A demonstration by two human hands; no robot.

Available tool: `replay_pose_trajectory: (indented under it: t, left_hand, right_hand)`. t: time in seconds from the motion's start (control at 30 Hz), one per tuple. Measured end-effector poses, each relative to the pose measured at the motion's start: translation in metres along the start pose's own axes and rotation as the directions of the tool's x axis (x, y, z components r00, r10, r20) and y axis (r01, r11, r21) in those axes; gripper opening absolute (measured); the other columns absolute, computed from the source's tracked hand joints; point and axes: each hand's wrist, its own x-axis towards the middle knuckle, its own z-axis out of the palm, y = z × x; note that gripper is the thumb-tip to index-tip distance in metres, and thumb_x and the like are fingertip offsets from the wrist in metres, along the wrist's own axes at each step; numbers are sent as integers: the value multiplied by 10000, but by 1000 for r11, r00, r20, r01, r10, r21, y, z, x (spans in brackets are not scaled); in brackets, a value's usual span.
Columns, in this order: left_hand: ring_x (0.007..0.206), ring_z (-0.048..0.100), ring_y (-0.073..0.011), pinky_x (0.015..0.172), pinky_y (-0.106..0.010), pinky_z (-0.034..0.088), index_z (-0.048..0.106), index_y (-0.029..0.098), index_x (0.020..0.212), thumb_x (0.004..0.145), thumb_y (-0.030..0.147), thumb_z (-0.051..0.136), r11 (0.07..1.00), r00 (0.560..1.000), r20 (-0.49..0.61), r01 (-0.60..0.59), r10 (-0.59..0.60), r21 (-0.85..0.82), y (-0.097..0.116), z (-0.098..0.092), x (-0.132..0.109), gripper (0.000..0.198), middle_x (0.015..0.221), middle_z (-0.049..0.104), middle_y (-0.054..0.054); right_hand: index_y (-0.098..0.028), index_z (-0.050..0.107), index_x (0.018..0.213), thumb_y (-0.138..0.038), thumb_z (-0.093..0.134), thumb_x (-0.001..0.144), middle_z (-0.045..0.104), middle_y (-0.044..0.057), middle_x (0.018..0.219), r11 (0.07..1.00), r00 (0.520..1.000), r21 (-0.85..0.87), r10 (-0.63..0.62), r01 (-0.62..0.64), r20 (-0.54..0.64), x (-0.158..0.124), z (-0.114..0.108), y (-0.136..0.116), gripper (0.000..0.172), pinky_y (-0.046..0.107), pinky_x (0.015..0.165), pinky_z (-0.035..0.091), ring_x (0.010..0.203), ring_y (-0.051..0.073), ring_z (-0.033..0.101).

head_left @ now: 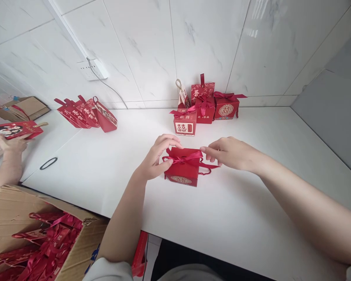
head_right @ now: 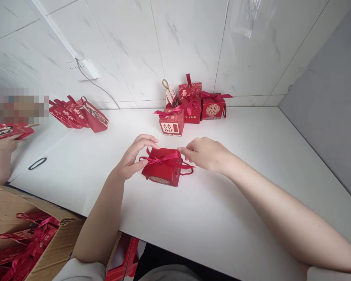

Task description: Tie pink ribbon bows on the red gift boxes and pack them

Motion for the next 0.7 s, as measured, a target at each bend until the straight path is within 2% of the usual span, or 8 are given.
replay_pose_trajectory:
  t: [0.03,0.1,0.17,0.23,0.3,0.47,0.7]
  left_hand:
    - [1201,508,-262,1054,-444,404,609,224,1136,817,210,527,999,1000,12,-25,25,-26,1,1,0,329,1240,551,-102]
    - [1169,526,-258,1047,-438,417,622,225,1125,840,288,589,1000,1000,19,-14,14,-7,3,5,1,294,1209,567,-100]
    - [1071,567,-233,990,-407,456,652,225,1053,836,302,639,998,999,21,40,-41,57,2,11,2,231,1114,599,-84]
    - [985,587,-205,922,-372,485,670,217,961,849,278,631,991,995,12,93,-95,92,-1,16,3,134,1039,609,-70]
    - [946,592,-189,871,-344,496,667,206,900,856,246,610,988,992,-6,126,-126,89,-5,18,3,82,1009,606,-65]
    - [933,588,-179,852,-327,489,647,200,848,814,181,611,984,987,-13,162,-161,78,-6,18,4,53,976,598,-49]
    - [1028,567,-213,889,-346,472,628,212,776,773,142,594,978,983,-14,185,-184,92,-4,19,5,78,876,635,-30]
  right_hand:
    - [-217,673,694,-642,471,893,699,60,782,995,995,101,-18,8,95,1,-2,2,510,338,639,419,680,219,630]
    - [-209,716,761,-653,501,874,725,69,887,959,956,282,-111,31,272,2,-5,6,506,339,718,453,744,220,656]
    - [-192,717,793,-636,561,849,723,80,918,917,908,396,-205,48,366,3,-4,7,474,336,756,464,785,217,649]
    - [-182,685,803,-595,633,821,703,71,892,878,885,476,-267,61,381,5,0,7,417,324,739,463,781,199,622]
    - [-182,627,775,-557,669,810,657,39,824,848,883,521,-312,93,350,7,4,7,379,302,687,438,735,165,569]
    - [-186,544,723,-539,632,836,547,-8,746,836,876,519,-373,175,306,11,8,10,381,280,606,348,649,117,433]
    - [-182,552,726,-486,586,874,567,6,768,833,865,533,-370,148,338,12,9,11,340,287,642,376,686,130,481]
